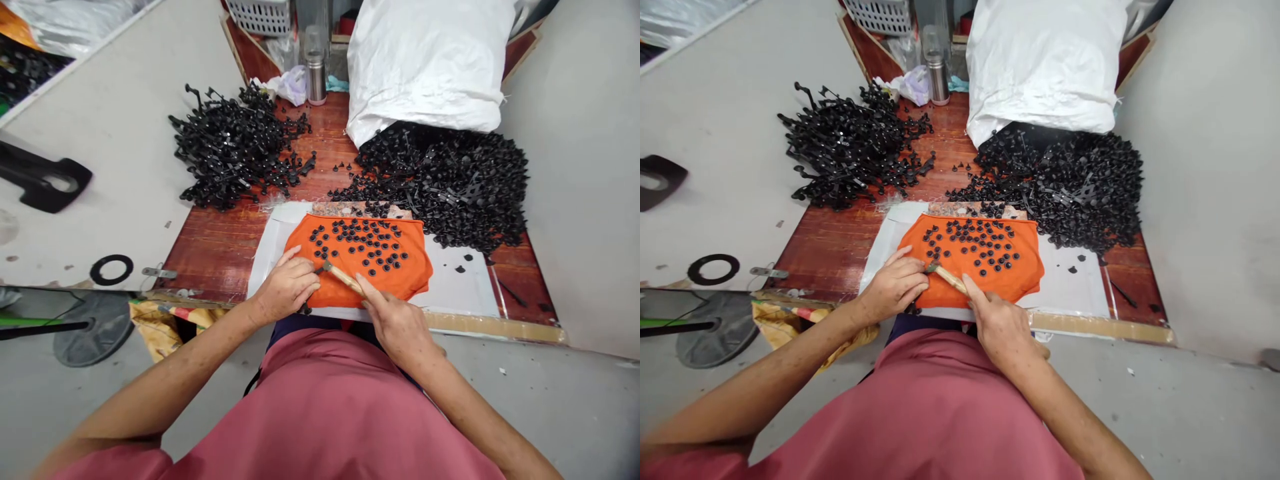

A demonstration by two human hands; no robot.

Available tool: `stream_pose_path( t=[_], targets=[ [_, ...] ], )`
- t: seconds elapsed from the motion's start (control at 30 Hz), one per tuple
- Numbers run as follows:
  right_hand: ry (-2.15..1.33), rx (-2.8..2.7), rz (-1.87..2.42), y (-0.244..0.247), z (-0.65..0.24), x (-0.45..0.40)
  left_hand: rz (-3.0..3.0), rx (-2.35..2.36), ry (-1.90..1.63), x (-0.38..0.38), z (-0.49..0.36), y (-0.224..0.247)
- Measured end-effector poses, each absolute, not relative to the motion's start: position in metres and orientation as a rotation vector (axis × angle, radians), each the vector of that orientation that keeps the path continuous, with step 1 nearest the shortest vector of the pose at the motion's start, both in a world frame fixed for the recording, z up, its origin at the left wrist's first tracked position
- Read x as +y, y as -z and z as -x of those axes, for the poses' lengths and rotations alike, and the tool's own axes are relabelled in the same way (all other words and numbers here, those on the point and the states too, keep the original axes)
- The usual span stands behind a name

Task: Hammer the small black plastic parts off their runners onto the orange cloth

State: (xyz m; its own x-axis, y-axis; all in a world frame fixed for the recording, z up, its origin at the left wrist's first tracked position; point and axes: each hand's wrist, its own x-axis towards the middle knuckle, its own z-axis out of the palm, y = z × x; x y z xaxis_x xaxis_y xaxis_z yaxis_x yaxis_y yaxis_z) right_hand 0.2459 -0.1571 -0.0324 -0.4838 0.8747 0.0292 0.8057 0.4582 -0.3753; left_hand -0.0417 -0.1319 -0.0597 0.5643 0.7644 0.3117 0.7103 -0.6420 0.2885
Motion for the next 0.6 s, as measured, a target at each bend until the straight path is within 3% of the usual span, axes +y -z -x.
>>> stream_pose_path(
  t=[0.2,0.47,0.6],
  targets=[
    [-0.443,-2.495,1.474,0.039,-0.245,-0.16,-2.689,1.258,-0.575,-0.133,0.042,0.057],
    [-0.741,-2.226,1.417,0.049,-0.252,-0.157,-2.726,1.011,-0.059,-0.132,0.049,0.004],
    [-0.701,-2.214,1.462,0.051,-0.253,-0.156,-2.76,1.035,-0.025,-0.139,0.05,0.011]
  ],
)
